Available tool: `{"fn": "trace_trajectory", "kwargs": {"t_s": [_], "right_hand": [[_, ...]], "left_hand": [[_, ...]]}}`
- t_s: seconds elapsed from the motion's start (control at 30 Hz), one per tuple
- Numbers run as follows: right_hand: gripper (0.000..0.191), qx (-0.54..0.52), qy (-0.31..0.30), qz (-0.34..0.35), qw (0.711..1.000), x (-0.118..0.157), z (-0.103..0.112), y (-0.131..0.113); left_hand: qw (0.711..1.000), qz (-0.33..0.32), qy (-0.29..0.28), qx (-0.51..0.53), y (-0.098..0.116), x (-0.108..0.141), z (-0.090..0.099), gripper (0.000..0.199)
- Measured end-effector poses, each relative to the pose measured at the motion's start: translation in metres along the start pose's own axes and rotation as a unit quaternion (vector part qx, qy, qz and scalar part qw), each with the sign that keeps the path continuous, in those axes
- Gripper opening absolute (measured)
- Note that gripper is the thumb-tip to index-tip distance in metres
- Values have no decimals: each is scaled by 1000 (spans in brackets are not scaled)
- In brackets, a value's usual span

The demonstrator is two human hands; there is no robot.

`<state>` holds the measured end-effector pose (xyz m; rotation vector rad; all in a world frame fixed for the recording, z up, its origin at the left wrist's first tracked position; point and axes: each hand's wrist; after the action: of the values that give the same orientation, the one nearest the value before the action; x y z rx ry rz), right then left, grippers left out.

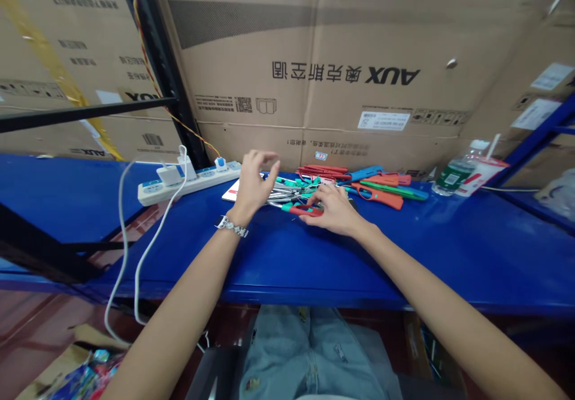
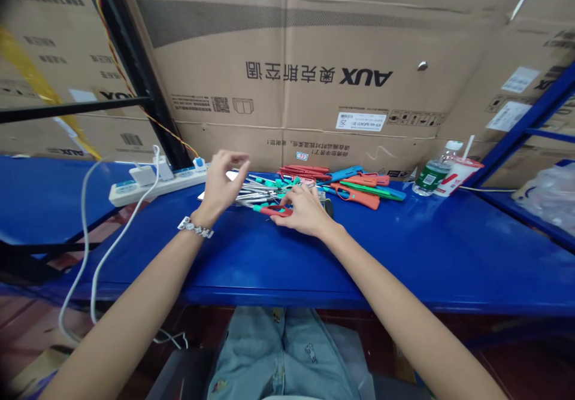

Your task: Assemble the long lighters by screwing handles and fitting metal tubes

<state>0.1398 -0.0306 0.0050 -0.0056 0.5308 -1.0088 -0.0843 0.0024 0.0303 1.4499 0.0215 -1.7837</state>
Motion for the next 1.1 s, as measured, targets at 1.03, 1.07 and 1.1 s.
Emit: {"fn": "trace_trajectory", "kwargs": {"t_s": [1.03,1.07,1.1], "right_hand": [[22,-749,-170,-209,605,6,15,-19],[23,-753,-179,-208,599,6,15,-17],[24,-754,-185,-206,596,7,15,-16]], "left_hand": [[766,323,-97,547,36,29,-57,36],[765,323,-97,548,36,29,-57,37],[764,323,-96,550,37,29,-57,36]]}}
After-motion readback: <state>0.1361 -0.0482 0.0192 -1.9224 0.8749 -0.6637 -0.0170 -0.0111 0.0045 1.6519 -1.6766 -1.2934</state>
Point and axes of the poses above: each hand's wrist, its own x-axis away from the middle knuckle, its own z-axis out of the back of the hand, y = z × x, and after that the axes turned 2 degrees about x, right-handed
